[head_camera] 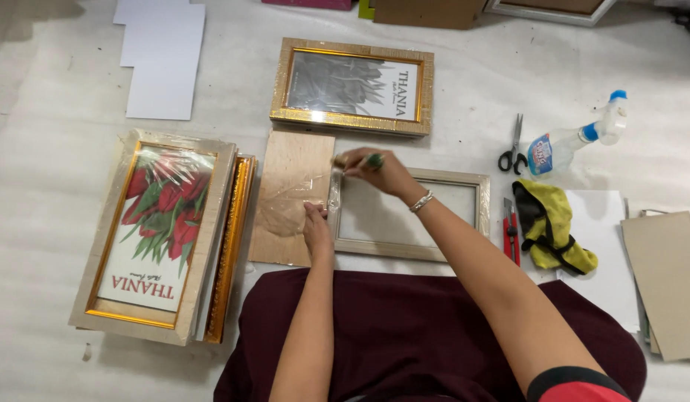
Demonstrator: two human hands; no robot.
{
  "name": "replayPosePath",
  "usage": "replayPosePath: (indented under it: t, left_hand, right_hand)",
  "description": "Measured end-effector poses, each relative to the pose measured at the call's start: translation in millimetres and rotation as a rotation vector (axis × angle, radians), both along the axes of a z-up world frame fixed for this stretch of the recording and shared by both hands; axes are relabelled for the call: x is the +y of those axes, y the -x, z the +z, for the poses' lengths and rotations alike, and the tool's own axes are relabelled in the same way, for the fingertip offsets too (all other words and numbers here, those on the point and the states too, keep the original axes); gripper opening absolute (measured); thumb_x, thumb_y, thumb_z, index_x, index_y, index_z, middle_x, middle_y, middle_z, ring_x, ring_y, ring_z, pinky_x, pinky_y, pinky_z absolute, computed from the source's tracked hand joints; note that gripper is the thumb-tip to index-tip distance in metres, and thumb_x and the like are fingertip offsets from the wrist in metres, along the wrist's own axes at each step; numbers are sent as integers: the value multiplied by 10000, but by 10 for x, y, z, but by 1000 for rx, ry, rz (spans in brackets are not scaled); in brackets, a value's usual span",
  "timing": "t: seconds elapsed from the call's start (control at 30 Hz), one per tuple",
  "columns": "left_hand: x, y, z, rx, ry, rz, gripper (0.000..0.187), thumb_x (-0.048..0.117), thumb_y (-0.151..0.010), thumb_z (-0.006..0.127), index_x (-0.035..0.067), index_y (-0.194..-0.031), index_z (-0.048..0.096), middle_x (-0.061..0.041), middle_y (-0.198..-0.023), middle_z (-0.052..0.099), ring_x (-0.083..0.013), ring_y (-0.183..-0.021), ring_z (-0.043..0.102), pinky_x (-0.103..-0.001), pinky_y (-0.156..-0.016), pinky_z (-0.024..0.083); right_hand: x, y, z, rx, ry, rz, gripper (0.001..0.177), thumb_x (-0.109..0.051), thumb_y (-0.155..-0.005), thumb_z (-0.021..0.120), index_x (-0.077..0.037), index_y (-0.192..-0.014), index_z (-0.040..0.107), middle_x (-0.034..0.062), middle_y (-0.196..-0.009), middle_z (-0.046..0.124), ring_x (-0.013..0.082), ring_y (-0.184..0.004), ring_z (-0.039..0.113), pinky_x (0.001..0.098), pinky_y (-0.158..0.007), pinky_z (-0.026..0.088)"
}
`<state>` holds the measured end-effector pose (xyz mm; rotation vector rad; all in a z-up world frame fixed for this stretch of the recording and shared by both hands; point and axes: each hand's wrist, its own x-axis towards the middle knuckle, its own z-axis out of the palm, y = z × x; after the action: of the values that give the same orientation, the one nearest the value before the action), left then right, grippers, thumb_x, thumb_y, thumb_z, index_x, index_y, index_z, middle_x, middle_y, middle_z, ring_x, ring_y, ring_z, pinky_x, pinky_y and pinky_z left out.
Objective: Cleaning glass and assembling a picture frame on the floor using various tools.
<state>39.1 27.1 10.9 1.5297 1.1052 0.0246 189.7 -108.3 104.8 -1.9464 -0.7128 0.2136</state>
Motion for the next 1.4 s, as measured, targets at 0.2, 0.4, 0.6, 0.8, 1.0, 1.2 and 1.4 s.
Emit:
replayPosePath:
  t: [0.2,0.4,0.6,0.8,1.0,1.2,1.4]
  left_hand:
    - [9,-1,30,34,-23,-21,743,659,-1056,124,207,-1242,684,-9,-1221,743,-297,-1242,630,-435,-1102,435]
    - [-31,35,178,19,-37,-39,735,635,-1067,132,167,-1255,667,-51,-1238,736,-339,-1266,611,-473,-1118,417]
    - [-16,16,85,15,-62,-42,717,617,-1074,131,173,-1232,672,-46,-1243,731,-351,-1300,581,-480,-1149,388]
    - [-44,43,133,28,-77,-38,717,622,-1079,127,185,-1207,680,-42,-1233,736,-347,-1294,591,-484,-1147,393]
    - [-19,25,86,39,-81,-55,681,613,-1075,144,195,-1196,668,-30,-1246,728,-352,-1303,578,-475,-1164,376]
    - [-33,21,138,11,-71,-52,666,597,-1082,169,168,-1205,663,-61,-1252,725,-371,-1297,577,-493,-1157,378]
    - [-19,26,117,9,-73,-59,658,600,-1079,177,179,-1234,657,-35,-1235,734,-350,-1281,597,-485,-1139,401]
  right_hand:
    - [-318,65,-366,-157,116,175,132,-245,-856,823,-192,-937,733,-2,-1117,772,275,-1072,714,433,-956,553]
    - [-1348,-63,-473,-202,208,153,92,-175,-867,792,-131,-921,731,60,-1081,782,322,-1071,714,470,-950,551]
    - [-2504,-71,-61,-6,408,-36,140,-281,-867,799,-213,-987,775,30,-1014,802,324,-1035,728,434,-966,536]
    - [-2501,237,431,130,693,-124,192,-363,-904,713,-296,-1072,778,142,-982,800,438,-1010,708,487,-968,532]
    - [-2268,401,231,820,291,213,308,-68,-763,792,-33,-1069,802,95,-891,742,253,-902,701,369,-883,556]
    - [-2521,-204,-123,551,59,-107,305,-163,-846,831,-101,-1137,762,112,-989,728,234,-978,656,400,-974,477]
    - [-2163,-169,-18,218,74,-95,179,-224,-927,792,-176,-1097,759,74,-1111,752,204,-1065,694,344,-1051,491]
